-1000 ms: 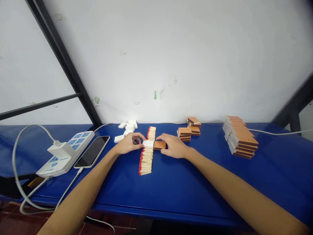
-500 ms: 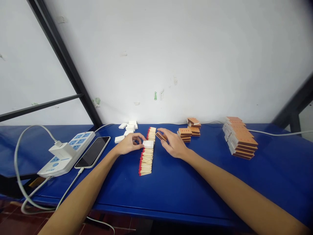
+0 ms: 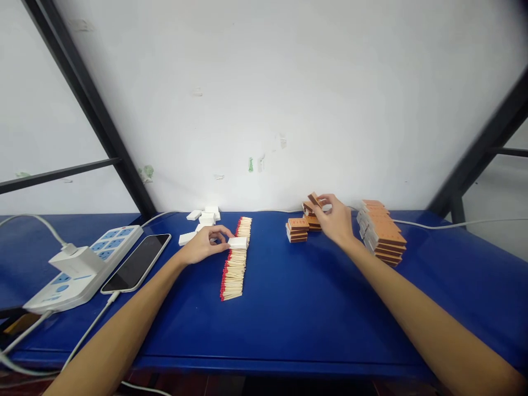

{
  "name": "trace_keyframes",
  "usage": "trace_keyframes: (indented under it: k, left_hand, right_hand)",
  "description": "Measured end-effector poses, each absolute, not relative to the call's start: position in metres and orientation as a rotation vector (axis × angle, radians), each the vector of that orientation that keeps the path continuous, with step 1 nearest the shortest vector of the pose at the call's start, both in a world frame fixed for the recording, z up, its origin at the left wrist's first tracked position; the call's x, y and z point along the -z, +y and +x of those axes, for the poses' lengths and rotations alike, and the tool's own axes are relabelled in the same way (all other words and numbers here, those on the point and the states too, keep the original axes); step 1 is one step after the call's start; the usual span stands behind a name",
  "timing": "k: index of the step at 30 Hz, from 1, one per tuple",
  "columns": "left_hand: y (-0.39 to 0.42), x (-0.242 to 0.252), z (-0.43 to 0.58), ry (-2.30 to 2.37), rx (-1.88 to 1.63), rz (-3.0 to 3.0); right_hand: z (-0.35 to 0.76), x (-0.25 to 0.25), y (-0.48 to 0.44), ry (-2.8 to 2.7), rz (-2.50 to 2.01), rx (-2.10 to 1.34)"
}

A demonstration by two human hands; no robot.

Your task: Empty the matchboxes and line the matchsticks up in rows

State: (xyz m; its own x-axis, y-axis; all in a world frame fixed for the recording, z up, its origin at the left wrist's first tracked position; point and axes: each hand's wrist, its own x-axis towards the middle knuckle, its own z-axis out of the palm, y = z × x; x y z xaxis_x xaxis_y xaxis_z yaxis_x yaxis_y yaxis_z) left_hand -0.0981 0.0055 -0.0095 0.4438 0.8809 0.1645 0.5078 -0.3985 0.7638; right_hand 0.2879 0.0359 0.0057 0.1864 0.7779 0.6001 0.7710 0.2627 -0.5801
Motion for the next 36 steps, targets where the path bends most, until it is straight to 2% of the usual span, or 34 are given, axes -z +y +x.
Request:
trace_keyframes:
  k: [4,10,14,17,22,29,32,36]
  left_hand:
    - [0.004,0.010,-0.097,1.179,-0.799,2.003]
    - [0.001,0.005,-0.094,1.219,-0.990,1.950]
    - [0.004,0.003,-0.097,1.513,-1.173,2.065]
    - [0.006,0.004,-0.102,1.714,-1.131,2.335]
    - [0.011,0.009,-0.111,1.900,-0.917,2.599]
    - [0.014,0.014,-0.114,2.210,-0.744,2.549]
    - [0.014,0.014,-0.114,2.271,-0.781,2.507]
    - [0.014,0.015,-0.113,2.235,-0.936,2.477]
  right_hand:
    - [0.305,0.003,0.031,-1.717,-1.652,-0.013]
    - [0.303,-0.014,0.021,-1.818,-1.770,0.048]
    - [0.301,-0.015,0.017,-1.880,-1.883,0.056]
    - [0.298,-0.007,0.018,-1.921,-1.934,0.062]
    - [0.297,0.006,0.023,-1.945,-1.826,0.126]
    - [0.289,0.000,0.015,-1.699,-1.616,0.213]
    - [0.281,-0.001,0.009,-1.720,-1.508,0.188]
    - [0.274,0.002,0.007,-2.039,-1.361,0.106]
